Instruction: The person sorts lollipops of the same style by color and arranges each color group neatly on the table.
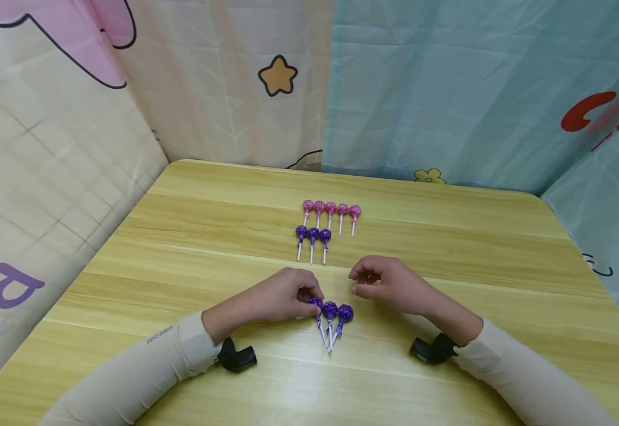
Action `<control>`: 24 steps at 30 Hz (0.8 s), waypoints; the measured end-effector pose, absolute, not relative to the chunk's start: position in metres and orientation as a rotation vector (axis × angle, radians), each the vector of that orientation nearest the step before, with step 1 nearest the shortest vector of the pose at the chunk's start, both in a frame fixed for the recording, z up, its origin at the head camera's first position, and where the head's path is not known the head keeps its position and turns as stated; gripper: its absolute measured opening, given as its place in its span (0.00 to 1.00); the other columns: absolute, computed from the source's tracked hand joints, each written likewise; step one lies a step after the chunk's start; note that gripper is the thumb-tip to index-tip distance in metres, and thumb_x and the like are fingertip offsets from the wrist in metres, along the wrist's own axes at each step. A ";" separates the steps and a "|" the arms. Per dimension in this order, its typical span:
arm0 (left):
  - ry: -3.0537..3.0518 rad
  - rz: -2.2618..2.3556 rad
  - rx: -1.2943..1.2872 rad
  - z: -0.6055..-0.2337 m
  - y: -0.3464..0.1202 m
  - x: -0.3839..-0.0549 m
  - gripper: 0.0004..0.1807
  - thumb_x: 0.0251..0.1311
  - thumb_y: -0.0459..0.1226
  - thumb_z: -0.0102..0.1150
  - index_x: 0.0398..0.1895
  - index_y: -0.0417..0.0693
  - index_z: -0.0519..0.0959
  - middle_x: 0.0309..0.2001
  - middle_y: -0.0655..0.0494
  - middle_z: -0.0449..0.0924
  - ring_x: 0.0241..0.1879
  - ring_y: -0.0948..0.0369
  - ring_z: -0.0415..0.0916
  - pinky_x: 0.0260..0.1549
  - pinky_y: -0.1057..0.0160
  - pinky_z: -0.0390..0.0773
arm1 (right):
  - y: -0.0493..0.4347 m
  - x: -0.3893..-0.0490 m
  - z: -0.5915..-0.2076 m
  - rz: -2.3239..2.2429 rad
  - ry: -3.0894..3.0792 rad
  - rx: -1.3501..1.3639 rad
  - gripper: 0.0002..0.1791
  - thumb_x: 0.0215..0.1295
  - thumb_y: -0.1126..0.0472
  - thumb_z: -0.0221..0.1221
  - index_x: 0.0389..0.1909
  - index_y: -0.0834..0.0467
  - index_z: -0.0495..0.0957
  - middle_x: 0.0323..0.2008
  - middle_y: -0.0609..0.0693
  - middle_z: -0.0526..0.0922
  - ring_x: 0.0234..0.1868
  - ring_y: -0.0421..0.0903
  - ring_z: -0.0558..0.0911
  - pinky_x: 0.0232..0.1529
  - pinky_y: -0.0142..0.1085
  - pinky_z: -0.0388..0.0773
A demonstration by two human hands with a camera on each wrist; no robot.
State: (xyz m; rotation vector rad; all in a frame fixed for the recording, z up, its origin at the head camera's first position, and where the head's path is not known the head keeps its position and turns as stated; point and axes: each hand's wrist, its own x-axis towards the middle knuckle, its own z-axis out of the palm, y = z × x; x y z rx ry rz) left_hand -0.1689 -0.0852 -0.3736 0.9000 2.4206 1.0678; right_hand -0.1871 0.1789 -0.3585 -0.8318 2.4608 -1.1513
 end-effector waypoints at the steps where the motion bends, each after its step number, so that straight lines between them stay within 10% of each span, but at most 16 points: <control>1: 2.420 1.068 0.902 -0.374 -0.085 -0.169 0.04 0.58 0.33 0.70 0.34 0.50 0.83 0.31 0.64 0.78 0.30 0.65 0.74 0.31 0.66 0.77 | 0.179 -0.185 -0.360 -1.148 2.452 -0.838 0.08 0.66 0.61 0.65 0.44 0.58 0.81 0.37 0.44 0.82 0.40 0.43 0.80 0.43 0.37 0.79; 24: 2.426 1.072 0.892 -0.374 -0.085 -0.169 0.04 0.58 0.33 0.69 0.34 0.49 0.83 0.31 0.63 0.77 0.30 0.65 0.74 0.31 0.66 0.77 | 0.170 -0.159 -0.375 -1.092 2.414 -0.867 0.08 0.64 0.60 0.67 0.41 0.55 0.81 0.38 0.42 0.82 0.40 0.39 0.81 0.44 0.35 0.80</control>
